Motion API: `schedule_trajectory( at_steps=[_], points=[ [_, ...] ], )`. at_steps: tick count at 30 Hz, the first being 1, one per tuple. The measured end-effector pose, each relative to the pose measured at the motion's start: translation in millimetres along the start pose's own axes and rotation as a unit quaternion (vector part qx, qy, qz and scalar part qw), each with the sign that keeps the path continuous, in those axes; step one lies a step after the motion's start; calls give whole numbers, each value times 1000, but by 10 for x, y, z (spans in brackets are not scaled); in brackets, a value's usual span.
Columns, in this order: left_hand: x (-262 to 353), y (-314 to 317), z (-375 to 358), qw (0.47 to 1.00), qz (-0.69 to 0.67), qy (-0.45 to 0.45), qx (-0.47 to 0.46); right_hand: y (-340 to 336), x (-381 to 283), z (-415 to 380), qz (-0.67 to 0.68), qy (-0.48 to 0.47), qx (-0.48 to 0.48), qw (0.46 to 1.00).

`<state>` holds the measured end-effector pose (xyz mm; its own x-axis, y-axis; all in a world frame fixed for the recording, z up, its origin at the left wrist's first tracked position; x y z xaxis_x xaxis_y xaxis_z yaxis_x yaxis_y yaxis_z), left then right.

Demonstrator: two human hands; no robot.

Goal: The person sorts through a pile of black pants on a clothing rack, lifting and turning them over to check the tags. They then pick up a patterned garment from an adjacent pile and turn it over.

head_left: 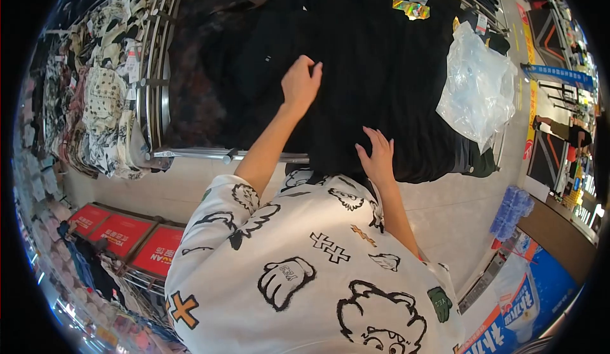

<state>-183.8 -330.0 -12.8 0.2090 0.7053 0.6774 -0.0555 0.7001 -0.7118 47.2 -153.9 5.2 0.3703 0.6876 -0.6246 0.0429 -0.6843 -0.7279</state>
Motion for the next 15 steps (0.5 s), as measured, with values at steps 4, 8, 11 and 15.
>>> schedule_trajectory(
  at_steps=[4, 8, 11, 15],
  points=[
    [423, -111, -446, 986, -158, -20, -55, 118, -254, 181, 137, -28, 8, 990],
    [940, -161, -1027, 965, -227, 30, -130, 247, -260, 274, 257, -60, 58, 963],
    [1097, -394, -1217, 976, -171, 113, -76, 298, -40, 240, 497, 61, 50, 864],
    [1116, -498, -1221, 953, -249, 141, -104, 335, 24, 174, 572, 6, 27, 820]
  ],
)
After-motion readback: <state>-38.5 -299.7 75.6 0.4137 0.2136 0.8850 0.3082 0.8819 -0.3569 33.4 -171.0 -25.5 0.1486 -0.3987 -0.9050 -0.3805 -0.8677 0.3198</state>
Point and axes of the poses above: each hand's wrist, its own z-axis towards the middle knuckle, its own y-axis out of the palm, x = y × z, the point moved 10 cm from there along z, towards the middle knuckle, and after that the axes turned 7 degrees about z, right-handed, at the moved point
